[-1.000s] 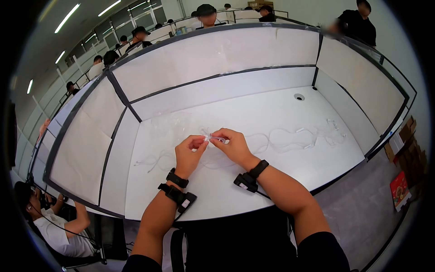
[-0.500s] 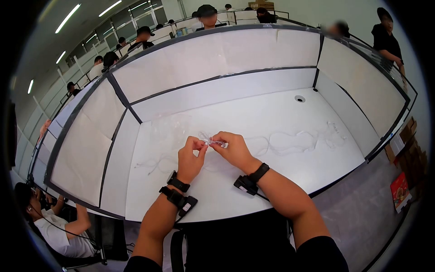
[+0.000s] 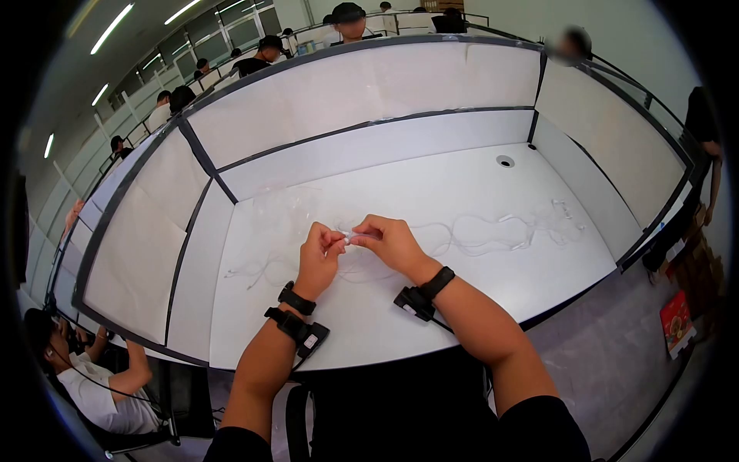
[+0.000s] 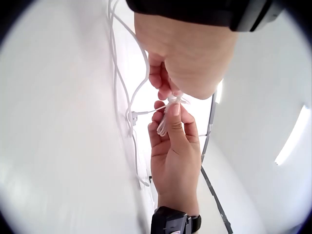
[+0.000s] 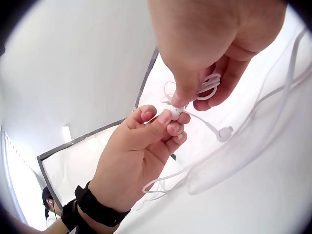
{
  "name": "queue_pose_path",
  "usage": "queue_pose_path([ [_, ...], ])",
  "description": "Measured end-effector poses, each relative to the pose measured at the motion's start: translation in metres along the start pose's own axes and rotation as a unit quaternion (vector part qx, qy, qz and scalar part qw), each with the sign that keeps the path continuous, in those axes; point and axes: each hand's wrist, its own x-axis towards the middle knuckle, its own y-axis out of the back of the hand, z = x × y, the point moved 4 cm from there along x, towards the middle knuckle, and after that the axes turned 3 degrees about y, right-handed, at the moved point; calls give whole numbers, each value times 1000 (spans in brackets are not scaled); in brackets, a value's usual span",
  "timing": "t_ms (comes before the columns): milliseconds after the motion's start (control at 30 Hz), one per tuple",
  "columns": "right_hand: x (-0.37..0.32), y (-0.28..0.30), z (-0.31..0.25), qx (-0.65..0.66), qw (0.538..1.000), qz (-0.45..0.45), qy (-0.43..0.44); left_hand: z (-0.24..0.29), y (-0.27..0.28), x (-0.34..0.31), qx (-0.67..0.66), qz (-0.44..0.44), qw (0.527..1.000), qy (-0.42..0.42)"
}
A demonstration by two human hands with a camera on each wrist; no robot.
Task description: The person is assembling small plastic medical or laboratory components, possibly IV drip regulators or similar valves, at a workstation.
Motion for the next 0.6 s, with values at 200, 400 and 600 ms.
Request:
queue_pose_path([
  [200, 4, -7, 32, 156, 985, -56, -38, -27, 0, 5, -103, -64, 993, 19],
  [400, 3, -7, 25, 174, 982, -43, -66, -29, -2, 7, -146, -40, 988, 31],
  [600, 4, -6, 25, 213, 974, -41, -65, -25, -2, 6, -134, -32, 990, 24],
])
